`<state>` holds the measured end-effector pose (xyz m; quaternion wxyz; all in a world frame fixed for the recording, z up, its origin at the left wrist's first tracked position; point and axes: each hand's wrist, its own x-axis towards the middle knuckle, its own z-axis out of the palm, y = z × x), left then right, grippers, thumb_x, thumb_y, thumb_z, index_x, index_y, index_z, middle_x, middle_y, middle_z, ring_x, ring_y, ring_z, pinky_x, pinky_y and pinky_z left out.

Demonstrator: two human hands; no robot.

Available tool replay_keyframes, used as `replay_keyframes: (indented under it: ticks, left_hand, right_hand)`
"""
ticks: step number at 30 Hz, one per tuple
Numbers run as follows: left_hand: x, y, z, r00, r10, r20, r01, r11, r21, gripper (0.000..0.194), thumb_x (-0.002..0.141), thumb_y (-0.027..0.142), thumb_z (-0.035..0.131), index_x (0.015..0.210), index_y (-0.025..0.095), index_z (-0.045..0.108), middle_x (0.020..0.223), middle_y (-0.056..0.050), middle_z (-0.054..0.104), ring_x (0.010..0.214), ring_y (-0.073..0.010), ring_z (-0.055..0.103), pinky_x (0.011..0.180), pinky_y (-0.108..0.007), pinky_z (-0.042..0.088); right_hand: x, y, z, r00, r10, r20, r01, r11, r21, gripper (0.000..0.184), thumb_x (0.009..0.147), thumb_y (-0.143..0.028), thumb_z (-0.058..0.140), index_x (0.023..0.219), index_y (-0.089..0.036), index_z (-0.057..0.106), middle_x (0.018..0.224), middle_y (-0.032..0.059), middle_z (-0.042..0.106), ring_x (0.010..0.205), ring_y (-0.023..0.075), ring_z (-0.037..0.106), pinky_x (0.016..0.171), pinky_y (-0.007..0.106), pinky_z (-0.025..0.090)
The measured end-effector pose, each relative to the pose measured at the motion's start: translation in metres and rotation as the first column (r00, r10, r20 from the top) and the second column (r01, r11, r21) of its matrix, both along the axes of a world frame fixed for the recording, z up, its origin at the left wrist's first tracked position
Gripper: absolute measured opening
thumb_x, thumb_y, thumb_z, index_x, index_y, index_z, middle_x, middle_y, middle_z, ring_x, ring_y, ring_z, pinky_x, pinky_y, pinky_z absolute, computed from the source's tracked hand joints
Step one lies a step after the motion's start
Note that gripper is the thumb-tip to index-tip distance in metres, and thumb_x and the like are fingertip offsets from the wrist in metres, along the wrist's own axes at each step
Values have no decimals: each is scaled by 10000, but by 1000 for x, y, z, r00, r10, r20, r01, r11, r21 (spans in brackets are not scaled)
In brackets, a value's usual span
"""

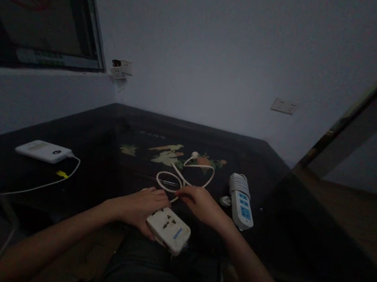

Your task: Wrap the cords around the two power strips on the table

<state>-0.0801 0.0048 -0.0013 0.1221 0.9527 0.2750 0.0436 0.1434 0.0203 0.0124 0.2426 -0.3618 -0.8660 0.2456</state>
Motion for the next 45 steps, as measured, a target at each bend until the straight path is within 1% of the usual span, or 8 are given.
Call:
replay_keyframes:
  ticks: [5, 11, 18, 21, 24, 30, 40, 45]
  left_hand:
    - [20, -14, 0, 984, -147, -101, 155, 985, 74, 566, 620, 399, 737, 1094, 178, 521, 1083, -111, 594, 1012, -282, 532, 886, -370, 393]
    - [26, -22, -5, 986, -131, -102, 141, 985, 99, 481, 703, 373, 676, 1115, 182, 516, 1096, -110, 616, 1009, -277, 553, 886, -383, 383]
    - [16, -18, -6, 949, 103, 299, -56, 985, -163, 561, 609, 321, 684, 1130, 211, 504, 1096, -75, 621, 968, -264, 573, 854, -377, 431]
    - [19, -11, 10, 739, 367, 565, -103, 890, -444, 480, 658, 412, 633, 1076, 204, 521, 971, -70, 624, 865, -242, 578, 763, -368, 464]
    - [27, -6, 41, 418, 517, 747, 192, 754, -629, 511, 677, 548, 566, 991, 147, 528, 790, -62, 561, 689, -198, 555, 651, -354, 473]
    - [39, -6, 125, 9, 537, 843, 486, 735, -473, 455, 668, 510, 591, 975, 178, 542, 772, -8, 518, 611, -119, 513, 596, -279, 506]
    - [-10, 21, 187, -264, 344, 901, 394, 891, -224, 433, 783, 522, 502, 988, 143, 534, 853, -71, 608, 705, -148, 569, 688, -324, 529]
    - [-47, 27, 197, -271, 214, 938, 168, 971, -173, 436, 747, 502, 558, 972, 130, 518, 806, -50, 556, 574, -112, 502, 539, -290, 468]
  right_hand:
    - [-13, 4, -36, 998, 19, 62, -27, 991, 132, 554, 729, 75, 399, 1173, -177, 614, 1137, 91, 623, 1109, 189, 547, 967, 340, 426]
    - [-16, 7, -41, 958, 14, 287, -101, 951, 292, 378, 781, -10, 501, 1078, -184, 657, 1167, 110, 553, 1108, 232, 495, 943, 366, 430]
    - [-3, 7, -37, 982, 85, 166, -121, 969, 215, 158, 824, -147, 584, 964, -174, 653, 1145, 103, 570, 1057, 225, 526, 881, 353, 466]
    - [-3, 4, -31, 996, 83, -30, -77, 982, 174, 188, 798, -162, 633, 983, -193, 636, 1080, 80, 606, 1049, 222, 528, 917, 370, 444]
    - [-5, 1, -21, 967, -37, -253, 72, 989, 132, 189, 801, -153, 621, 983, -203, 627, 1022, 71, 621, 1007, 211, 543, 882, 352, 451]
    - [1, 12, -10, 841, -306, -445, 308, 949, -72, 172, 824, -331, 593, 768, -183, 661, 799, 55, 645, 816, 208, 573, 735, 320, 434]
    - [6, -2, 15, 686, -119, -718, -311, 844, -437, 282, 868, -440, 522, 740, -192, 559, 722, 35, 652, 789, 178, 611, 805, 325, 423]
    - [30, 25, 52, 791, -96, -604, -164, 918, -361, 277, 694, -328, 721, 798, -210, 493, 679, -47, 540, 623, 118, 540, 627, 256, 425]
